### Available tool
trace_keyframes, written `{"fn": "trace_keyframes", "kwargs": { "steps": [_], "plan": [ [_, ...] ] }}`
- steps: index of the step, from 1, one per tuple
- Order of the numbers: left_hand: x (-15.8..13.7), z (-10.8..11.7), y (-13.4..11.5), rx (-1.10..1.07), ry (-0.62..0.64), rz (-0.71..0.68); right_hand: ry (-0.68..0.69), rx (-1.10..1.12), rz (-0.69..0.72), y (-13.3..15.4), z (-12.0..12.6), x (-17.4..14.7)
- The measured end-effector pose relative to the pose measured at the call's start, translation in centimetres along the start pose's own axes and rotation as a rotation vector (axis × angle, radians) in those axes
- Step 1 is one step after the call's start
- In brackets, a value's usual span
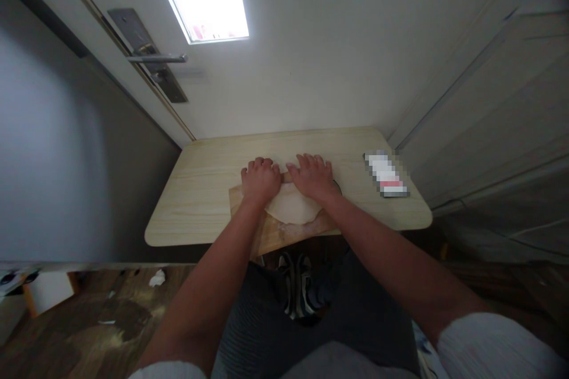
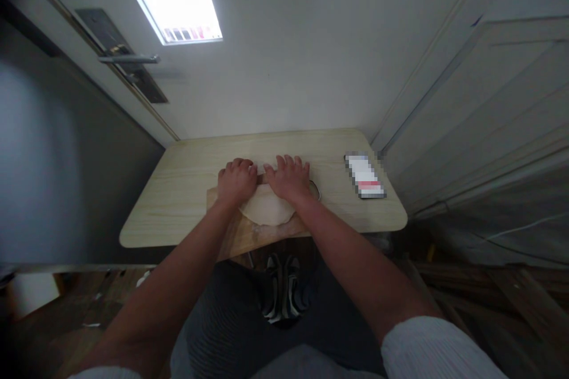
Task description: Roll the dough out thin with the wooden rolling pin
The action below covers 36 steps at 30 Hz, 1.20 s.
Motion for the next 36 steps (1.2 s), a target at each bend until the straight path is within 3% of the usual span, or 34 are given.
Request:
{"fn": "trace_keyframes", "kwargs": {
  "steps": [12, 20, 26, 30, 36],
  "plan": [
    [-6.4, 1.5, -0.7, 0.01, 0.007, -0.015, -0.091, 0.009, 0.096, 0.6, 1.6, -7.0],
    [-10.2, 2.8, -0.1, -0.029, 0.057, -0.135, -0.2, 0.071, 0.168, 0.5, 1.8, -13.2],
    [-6.9, 3.3, 0.6, -0.09, 0.161, -0.092, -0.223, 0.181, 0.182, -0.3, 1.8, -13.8],
    [-3.6, 2.5, 0.4, -0.187, 0.311, -0.049, -0.228, 0.226, 0.218, -0.9, 1.9, -13.2],
    [-1.1, 1.7, 0.7, -0.177, 0.417, -0.009, -0.255, 0.281, 0.291, -1.6, 1.9, -12.9]
  ]
}}
Point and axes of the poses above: each hand's wrist, its own x-axis towards the middle knuckle, its own z-axis out of the back of the hand, y = z × x, the point moved 3 cm from there along x, towards the middle knuckle, and after that the axes turned 5 degrees about z, right-handed, at the moved point
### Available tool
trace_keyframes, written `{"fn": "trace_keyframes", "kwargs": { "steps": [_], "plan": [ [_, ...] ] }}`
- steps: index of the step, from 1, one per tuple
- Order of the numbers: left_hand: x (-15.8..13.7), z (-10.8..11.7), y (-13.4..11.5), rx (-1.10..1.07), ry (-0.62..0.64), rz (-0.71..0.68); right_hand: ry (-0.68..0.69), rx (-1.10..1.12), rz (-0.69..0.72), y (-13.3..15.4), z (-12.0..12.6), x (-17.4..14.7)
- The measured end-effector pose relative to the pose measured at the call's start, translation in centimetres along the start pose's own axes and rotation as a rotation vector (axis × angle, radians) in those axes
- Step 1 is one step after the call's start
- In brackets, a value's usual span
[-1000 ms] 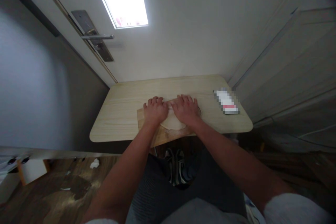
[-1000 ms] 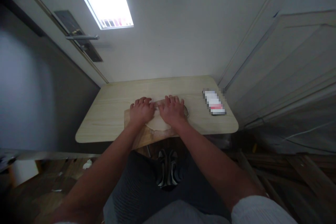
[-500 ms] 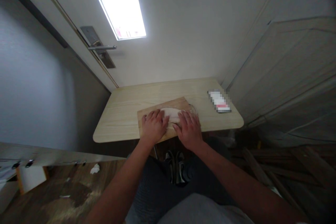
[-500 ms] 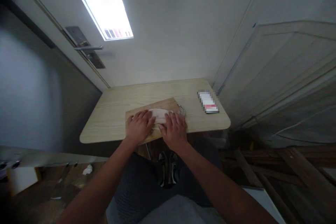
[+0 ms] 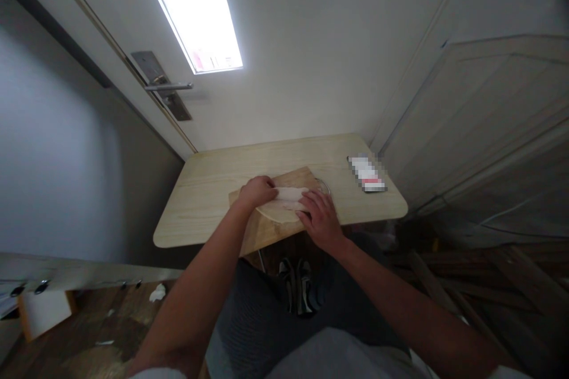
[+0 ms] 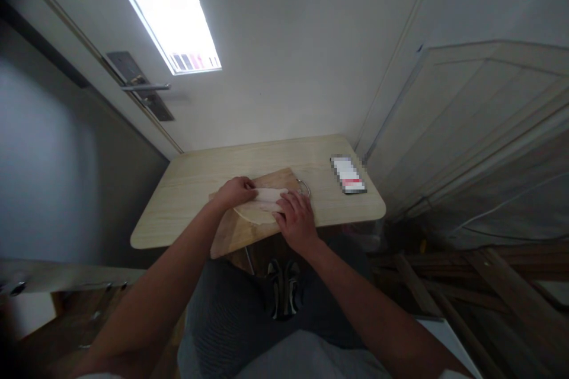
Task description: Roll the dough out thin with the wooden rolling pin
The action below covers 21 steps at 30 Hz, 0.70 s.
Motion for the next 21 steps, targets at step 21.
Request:
{"fn": "trace_keyframes", "kwargs": {
  "steps": [21],
  "plan": [
    [-3.7, -0.7, 5.8, -0.097, -0.018, 0.213, -0.037, -0.033, 0.013, 0.8, -0.7, -1.5]
  ]
}}
Point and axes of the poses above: each hand's wrist, its own x-axis towards the middle knuckle, its own z-axis out of the back of the hand, y = z × x, the point moved 3 cm from there along x, towards the middle knuckle, and after that the axes turned 5 degrees about z, right-handed, at the moved point
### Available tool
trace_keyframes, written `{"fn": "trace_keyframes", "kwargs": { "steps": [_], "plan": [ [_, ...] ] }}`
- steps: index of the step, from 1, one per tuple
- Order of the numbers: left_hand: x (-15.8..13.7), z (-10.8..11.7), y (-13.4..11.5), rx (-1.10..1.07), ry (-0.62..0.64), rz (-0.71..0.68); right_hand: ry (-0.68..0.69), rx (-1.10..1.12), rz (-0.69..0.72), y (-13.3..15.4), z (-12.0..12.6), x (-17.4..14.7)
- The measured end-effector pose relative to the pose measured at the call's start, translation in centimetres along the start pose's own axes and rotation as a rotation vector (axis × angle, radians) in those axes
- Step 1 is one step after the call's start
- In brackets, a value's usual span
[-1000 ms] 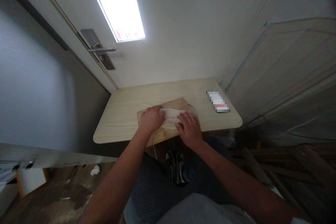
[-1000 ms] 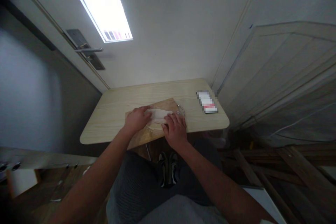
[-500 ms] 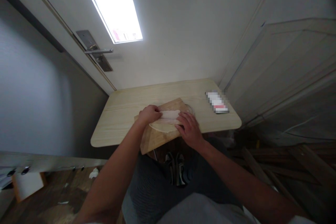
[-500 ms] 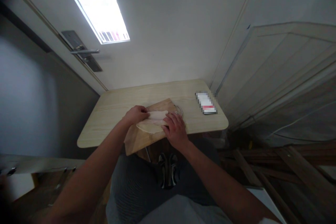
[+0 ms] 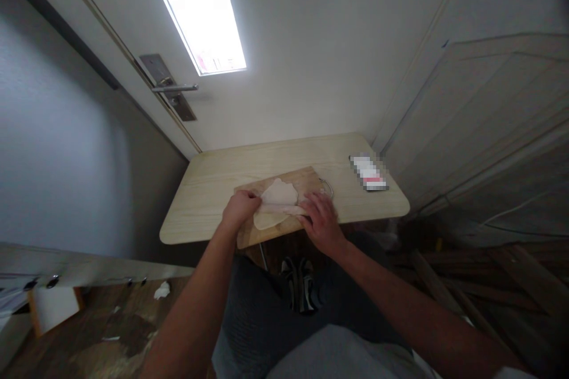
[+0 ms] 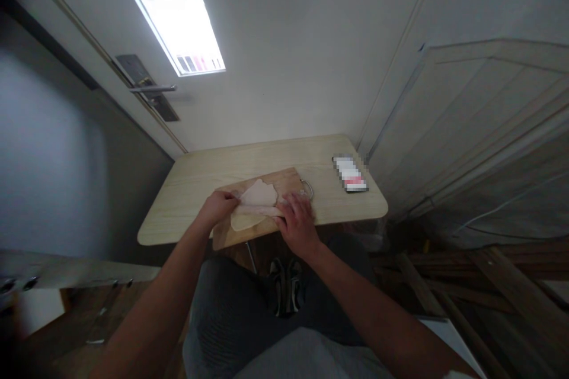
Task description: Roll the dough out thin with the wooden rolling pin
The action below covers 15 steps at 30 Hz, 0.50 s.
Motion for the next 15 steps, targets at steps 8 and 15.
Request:
{"fn": "trace_keyframes", "kwargs": {
  "steps": [8, 15],
  "plan": [
    [-1.1, 1.3, -0.8, 0.075, 0.069, 0.004, 0.0, 0.028, 0.021, 0.8, 0.7, -0.1],
    [-1.7, 2.6, -2.3, 0.246, -0.23, 0.002, 0.076, -0.001, 0.035, -0.3, 0.5, 3.3]
  ]
}}
Point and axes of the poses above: each hand's wrist, its own x-axis towards the middle knuckle, its own z-axis out of the back of the hand, y = z × x, the point moved 3 cm from there along x, towards the middle knuckle, and after that the axes turned 5 degrees about z, right-handed, at the moved point
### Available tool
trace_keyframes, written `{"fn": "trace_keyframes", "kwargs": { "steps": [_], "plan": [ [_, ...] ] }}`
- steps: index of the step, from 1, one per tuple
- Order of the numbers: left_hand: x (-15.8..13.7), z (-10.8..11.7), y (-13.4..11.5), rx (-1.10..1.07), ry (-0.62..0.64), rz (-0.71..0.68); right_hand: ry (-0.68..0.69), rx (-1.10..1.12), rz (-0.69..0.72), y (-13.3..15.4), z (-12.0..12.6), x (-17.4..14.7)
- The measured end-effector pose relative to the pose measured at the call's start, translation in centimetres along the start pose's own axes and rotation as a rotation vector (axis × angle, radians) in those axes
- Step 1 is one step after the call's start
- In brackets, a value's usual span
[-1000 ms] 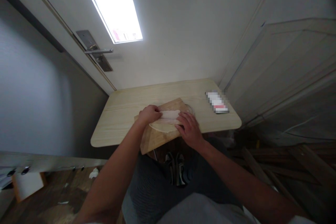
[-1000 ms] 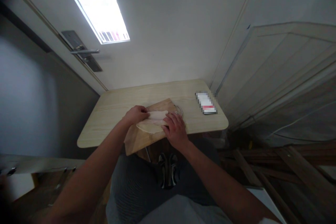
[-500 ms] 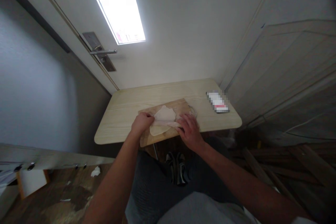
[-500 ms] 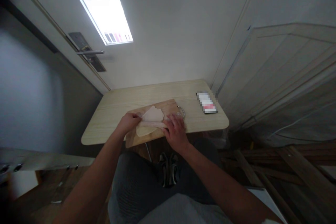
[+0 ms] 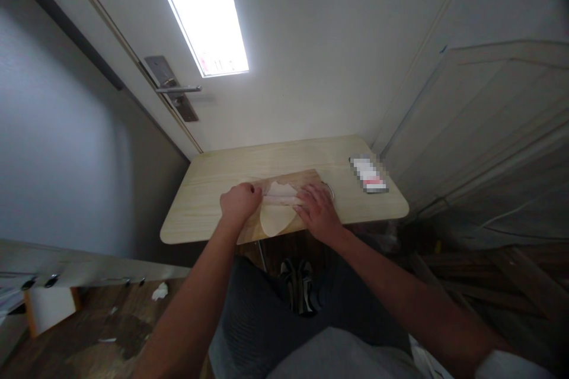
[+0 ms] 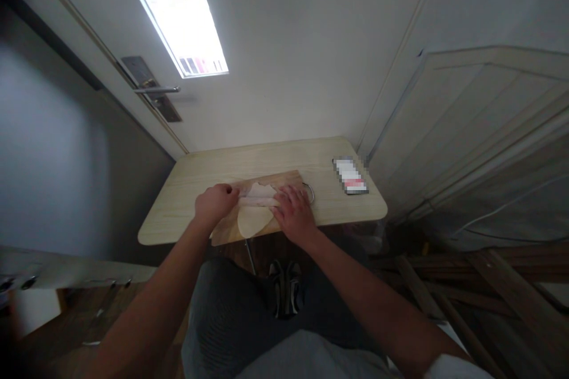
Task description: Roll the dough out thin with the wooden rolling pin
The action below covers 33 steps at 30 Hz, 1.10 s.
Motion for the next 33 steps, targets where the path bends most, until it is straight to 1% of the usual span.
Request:
{"fn": "trace_keyframes", "kwargs": {
  "steps": [3, 6, 8, 11, 13, 15, 18, 23, 28, 33],
  "plan": [
    [0.4, -0.5, -0.6, 0.024, -0.049, -0.017, 0.058, -0.012, 0.016, -0.7, -0.8, 1.1],
    [0.5, -1.6, -1.1, 0.029, -0.111, -0.09, 0.081, -0.046, -0.02, -1.1, -1.5, 1.7],
    [0.4, -2.1, -1.3, 0.038, -0.155, -0.168, 0.093, -0.09, -0.082, -1.2, -1.6, 2.5],
    [0.6, -2.5, -1.3, 0.056, -0.2, -0.276, 0.145, -0.188, -0.21, -1.3, -1.7, 4.2],
    [1.0, -2.4, -1.3, 0.059, -0.209, -0.322, 0.167, -0.244, -0.273, -1.3, -1.9, 5.1],
    [1.3, -2.2, -1.3, 0.057, -0.209, -0.351, 0.18, -0.272, -0.304, -1.1, -2.3, 5.5],
    [1.5, -2.2, -1.4, 0.045, -0.214, -0.371, 0.181, -0.291, -0.325, -0.9, -2.7, 5.4],
    [1.7, -2.8, -1.6, 0.031, -0.196, -0.316, 0.18, -0.307, -0.314, -1.0, -2.7, 5.7],
    [2.4, -3.2, -1.8, 0.002, -0.253, -0.353, 0.183, -0.29, -0.313, -1.5, -2.5, 6.9],
    [4.1, -3.6, -2.1, 0.014, -0.14, -0.358, 0.174, -0.271, -0.338, -2.3, -2.7, 7.8]
  ]
}}
Point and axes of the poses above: each hand's wrist, its own x-axis towards the middle knuckle, its own z-axis out of the back of the hand, y = z × x, the point moved 3 cm from there along x, towards the middle knuckle, and after that the axes turned 5 degrees about z, right-handed, at the moved point
